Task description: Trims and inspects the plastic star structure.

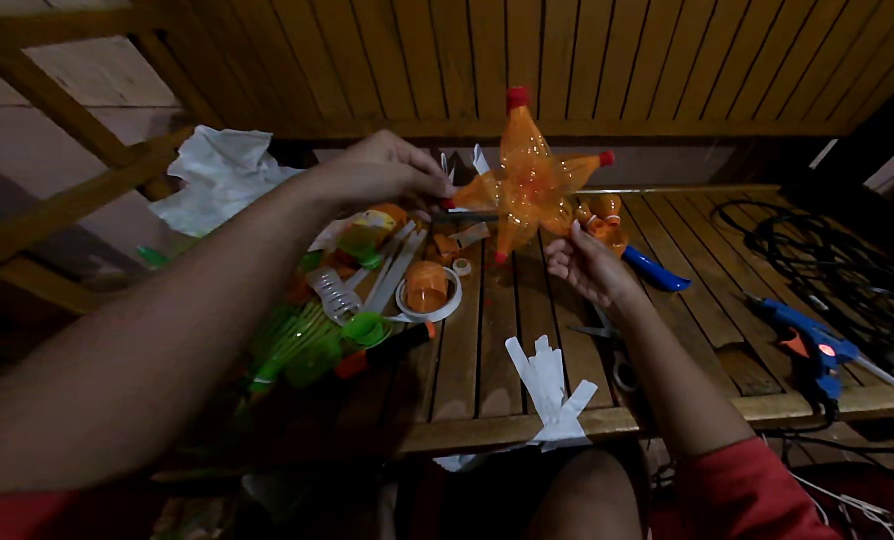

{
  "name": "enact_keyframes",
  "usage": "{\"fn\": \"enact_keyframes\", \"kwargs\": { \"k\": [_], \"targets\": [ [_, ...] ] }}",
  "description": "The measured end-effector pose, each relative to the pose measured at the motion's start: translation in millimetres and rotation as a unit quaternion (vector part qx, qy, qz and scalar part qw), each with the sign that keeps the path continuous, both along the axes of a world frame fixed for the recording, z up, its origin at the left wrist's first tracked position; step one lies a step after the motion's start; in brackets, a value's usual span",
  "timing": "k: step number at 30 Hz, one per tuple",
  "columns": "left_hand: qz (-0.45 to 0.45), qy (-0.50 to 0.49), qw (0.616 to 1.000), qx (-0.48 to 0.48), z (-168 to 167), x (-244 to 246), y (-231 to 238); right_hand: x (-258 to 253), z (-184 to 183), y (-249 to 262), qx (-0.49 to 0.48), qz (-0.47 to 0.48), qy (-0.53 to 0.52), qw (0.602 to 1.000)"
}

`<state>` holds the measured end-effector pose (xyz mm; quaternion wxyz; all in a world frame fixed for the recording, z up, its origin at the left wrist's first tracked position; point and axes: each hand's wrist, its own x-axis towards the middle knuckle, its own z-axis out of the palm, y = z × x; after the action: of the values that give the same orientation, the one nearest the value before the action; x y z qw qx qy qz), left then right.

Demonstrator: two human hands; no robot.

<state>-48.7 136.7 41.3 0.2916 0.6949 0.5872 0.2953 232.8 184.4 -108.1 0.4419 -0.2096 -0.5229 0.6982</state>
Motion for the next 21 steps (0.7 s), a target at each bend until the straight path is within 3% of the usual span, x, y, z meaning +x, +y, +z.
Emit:
{"fn": "enact_keyframes", "kwargs": {
  "k": [5,10,13,21],
  "targets": [
    [0.086,-0.085,0.982,-0.145,-9,-5,10,-2,0,0,0.009,-0.005,-0.032,0.999],
    [0.109,-0.142,0.965,-0.193,-19,-7,11,-2,0,-1,0.018,-0.002,-0.035,0.999],
    [0.168,-0.207,0.945,-0.191,-24,-3,12,-3,1,-2,0.011,-0.003,-0.049,0.999],
    [0.262,-0.243,0.932,-0.063,-29,-24,25,-2,-2,1,0.019,0.001,-0.038,0.999]
  ]
}}
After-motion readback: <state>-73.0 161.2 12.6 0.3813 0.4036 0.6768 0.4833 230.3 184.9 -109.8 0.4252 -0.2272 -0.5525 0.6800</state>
